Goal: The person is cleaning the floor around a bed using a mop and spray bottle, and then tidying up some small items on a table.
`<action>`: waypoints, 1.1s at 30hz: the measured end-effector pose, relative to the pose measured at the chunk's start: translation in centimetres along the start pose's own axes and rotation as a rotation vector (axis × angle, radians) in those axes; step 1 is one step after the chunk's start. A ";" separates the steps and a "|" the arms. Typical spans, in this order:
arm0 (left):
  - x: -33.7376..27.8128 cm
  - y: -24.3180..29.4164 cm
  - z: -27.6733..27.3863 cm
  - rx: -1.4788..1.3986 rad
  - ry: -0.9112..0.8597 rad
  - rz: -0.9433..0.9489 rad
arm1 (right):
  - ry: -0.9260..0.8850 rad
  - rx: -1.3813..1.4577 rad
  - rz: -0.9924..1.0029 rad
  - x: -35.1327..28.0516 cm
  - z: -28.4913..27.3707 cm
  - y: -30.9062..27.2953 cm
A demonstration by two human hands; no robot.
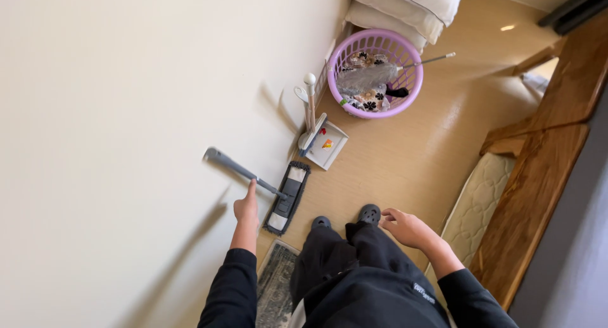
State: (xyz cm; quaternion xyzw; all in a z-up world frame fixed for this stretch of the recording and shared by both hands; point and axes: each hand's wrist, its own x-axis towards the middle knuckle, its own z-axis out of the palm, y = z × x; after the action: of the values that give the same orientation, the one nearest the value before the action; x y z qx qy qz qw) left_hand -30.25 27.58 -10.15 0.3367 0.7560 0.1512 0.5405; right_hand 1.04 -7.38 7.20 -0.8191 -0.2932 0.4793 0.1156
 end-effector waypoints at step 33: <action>5.2 1.6 9.4 0.231 -0.021 0.462 | -0.007 0.002 -0.866 12.1 -2.8 -33.0</action>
State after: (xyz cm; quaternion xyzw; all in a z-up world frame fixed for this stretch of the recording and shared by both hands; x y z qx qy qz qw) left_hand -22.06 30.98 -16.39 0.5615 0.6657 0.1798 0.4574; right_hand -4.31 26.48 15.52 -0.6188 -0.6097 0.3897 0.3057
